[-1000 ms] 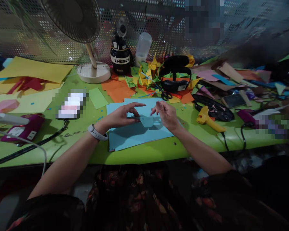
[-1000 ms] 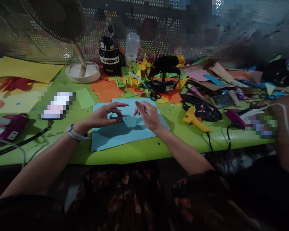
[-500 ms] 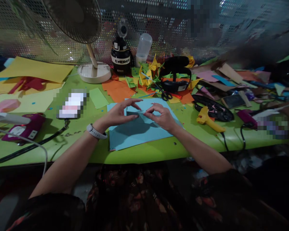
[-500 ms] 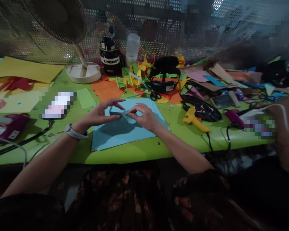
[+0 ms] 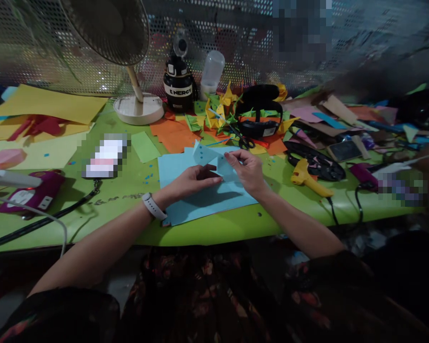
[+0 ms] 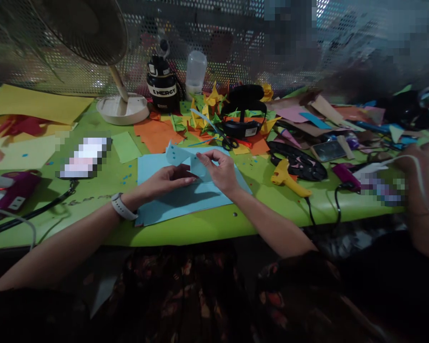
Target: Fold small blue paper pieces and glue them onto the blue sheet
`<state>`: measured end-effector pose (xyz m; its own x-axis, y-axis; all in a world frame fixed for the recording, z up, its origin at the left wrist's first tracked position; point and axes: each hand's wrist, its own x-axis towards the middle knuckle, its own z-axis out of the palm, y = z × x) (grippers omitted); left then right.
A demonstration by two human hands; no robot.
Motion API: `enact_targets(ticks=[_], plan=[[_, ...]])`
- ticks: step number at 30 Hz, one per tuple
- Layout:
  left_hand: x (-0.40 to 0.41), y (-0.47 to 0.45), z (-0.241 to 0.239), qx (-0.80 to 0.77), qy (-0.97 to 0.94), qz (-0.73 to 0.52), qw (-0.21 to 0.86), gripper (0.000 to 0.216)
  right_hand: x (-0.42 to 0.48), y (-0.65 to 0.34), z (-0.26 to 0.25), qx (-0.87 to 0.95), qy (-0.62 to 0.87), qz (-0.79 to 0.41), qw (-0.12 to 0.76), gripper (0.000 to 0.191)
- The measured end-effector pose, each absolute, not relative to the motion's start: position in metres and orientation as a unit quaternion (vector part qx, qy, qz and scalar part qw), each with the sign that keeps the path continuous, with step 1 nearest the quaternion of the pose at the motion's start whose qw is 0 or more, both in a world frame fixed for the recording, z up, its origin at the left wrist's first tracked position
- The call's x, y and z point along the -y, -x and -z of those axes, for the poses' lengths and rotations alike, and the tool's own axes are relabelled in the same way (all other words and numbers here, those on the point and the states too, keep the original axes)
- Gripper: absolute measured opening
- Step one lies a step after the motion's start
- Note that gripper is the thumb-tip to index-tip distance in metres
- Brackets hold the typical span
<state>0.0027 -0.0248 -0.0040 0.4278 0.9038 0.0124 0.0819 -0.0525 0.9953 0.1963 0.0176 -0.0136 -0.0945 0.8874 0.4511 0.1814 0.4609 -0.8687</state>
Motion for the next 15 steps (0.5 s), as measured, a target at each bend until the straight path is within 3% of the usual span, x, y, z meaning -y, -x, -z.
enact_targets(ticks=[5,10,15], plan=[[0.0265,-0.0085,0.0103,-0.404,-0.501,-0.41,0.646,0.034,-0.0137,-0.1916,0.015,0.69,0.393,-0.327,0.513,0.038],[0.0251,-0.0054,0.015,-0.42,-0.475,-0.457,0.624,0.042,-0.0121,-0.1905,0.0142,0.706,0.381,-0.322,0.504,0.036],[0.0241,-0.0031,0.0153,-0.444,-0.485,-0.448,0.606,0.037,-0.0132,-0.1907,0.0113,0.712,0.385,-0.326,0.488,0.04]])
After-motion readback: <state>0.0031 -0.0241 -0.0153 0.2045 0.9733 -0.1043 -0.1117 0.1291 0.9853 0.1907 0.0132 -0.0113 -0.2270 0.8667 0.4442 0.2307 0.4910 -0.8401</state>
